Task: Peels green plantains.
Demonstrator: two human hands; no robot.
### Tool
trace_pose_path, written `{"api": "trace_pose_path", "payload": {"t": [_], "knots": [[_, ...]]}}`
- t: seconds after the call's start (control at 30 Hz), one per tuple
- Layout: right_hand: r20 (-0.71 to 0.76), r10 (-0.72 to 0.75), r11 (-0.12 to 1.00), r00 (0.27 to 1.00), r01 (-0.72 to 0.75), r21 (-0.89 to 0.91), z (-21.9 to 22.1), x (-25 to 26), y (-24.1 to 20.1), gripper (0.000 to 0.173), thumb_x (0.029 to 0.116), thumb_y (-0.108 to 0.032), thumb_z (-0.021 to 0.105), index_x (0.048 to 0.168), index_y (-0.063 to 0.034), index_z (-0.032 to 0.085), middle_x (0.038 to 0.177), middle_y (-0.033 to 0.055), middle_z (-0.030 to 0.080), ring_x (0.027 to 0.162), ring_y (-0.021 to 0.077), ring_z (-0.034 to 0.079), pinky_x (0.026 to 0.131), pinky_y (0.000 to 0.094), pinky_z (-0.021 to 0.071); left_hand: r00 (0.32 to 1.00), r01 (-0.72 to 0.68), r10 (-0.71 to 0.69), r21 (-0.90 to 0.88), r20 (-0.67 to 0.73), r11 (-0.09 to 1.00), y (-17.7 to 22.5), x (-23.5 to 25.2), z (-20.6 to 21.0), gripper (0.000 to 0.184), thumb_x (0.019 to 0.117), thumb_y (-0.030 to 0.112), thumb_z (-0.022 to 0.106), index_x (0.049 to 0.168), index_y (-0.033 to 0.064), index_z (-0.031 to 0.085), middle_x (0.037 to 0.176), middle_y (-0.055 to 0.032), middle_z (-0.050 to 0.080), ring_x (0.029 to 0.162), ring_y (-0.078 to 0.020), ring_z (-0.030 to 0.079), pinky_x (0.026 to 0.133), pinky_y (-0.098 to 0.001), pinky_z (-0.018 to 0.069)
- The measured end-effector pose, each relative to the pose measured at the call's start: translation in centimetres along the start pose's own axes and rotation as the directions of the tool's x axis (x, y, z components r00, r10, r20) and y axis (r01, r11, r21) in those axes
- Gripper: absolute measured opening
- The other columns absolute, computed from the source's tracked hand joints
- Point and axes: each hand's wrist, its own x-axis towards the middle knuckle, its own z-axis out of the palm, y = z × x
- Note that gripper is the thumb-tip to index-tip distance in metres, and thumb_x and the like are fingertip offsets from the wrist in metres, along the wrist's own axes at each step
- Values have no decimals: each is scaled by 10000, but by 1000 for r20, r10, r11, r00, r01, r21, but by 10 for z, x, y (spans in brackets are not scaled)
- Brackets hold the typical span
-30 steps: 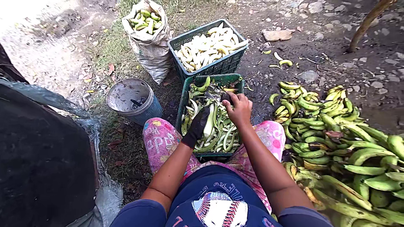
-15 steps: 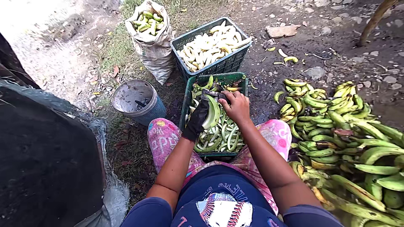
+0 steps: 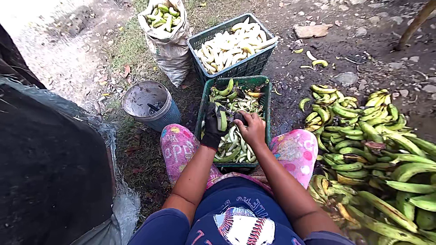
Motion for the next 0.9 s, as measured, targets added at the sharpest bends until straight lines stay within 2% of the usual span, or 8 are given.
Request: {"api": "trace_pose_path", "payload": {"t": [0.13,0.3,0.5,0.57,0.63,0.7,0.77,0.9], "knots": [[-43,-102,993,994,98,-71,-7,12,8,584,1010,-614,482,1316,-163,691,1064,178,666,975,381,637,844,593,475,991,10,-55,347,120,938,16,-17,-23,455,1084,522,328,1312,236,598,1102,19,673,921,-82,651,775,-314,576],[-36,-113,987,993,108,-120,-11,30,8,594,1026,-606,428,1310,-164,703,1080,214,681,1008,427,641,883,633,454,980,-199,107,894,170,402,15,-24,-35,428,1088,266,422,1457,66,509,1372,-173,586,1208,-240,587,1010,-465,486],[331,97,993,938,-71,-90,-42,69,-2,561,1073,-581,349,1336,-212,681,1237,180,698,1198,385,636,984,654,437,921,-365,-36,891,389,270,20,-11,-40,504,1035,209,541,1519,104,451,1201,-173,661,1022,-221,652,908,-426,540],[296,52,999,954,-48,-22,-33,54,0,545,1068,-570,390,1342,-194,675,1168,191,697,1132,391,650,945,644,473,983,-172,-3,931,183,323,19,-16,-42,481,1067,289,485,1517,127,447,1318,-197,618,1138,-297,631,950,-531,513],[200,-78,997,977,72,35,-14,24,5,550,1032,-582,470,1318,-167,688,1096,183,684,1033,383,654,875,619,501,999,-35,-11,805,51,592,16,-19,-45,424,1065,342,449,1455,185,504,1258,-91,635,1049,-184,626,861,-432,542],[90,-231,973,969,228,37,4,-4,12,588,972,-633,533,1300,-177,705,1054,159,674,973,357,644,835,581,502,983,125,-160,313,88,941,16,-7,-44,359,1076,439,391,1260,223,611,1014,5,674,828,-85,649,692,-300,575],[-24,-331,944,943,331,-9,16,-23,19,599,940,-670,552,1270,-202,728,1024,138,666,950,328,635,840,554,482,954,257,-249,-28,168,966,22,4,-32,419,1071,450,325,1077,158,626,812,-9,638,647,-98,612,560,-270,549],[-112,-329,944,938,324,-64,14,-19,16,602,946,-672,530,1237,-192,748,999,150,664,934,341,636,857,567,474,967,177,-186,67,175,982,24,-12,-27,350,1076,433,383,1162,189,619,882,23,621,701,-58,593,614,-222,529]]}}
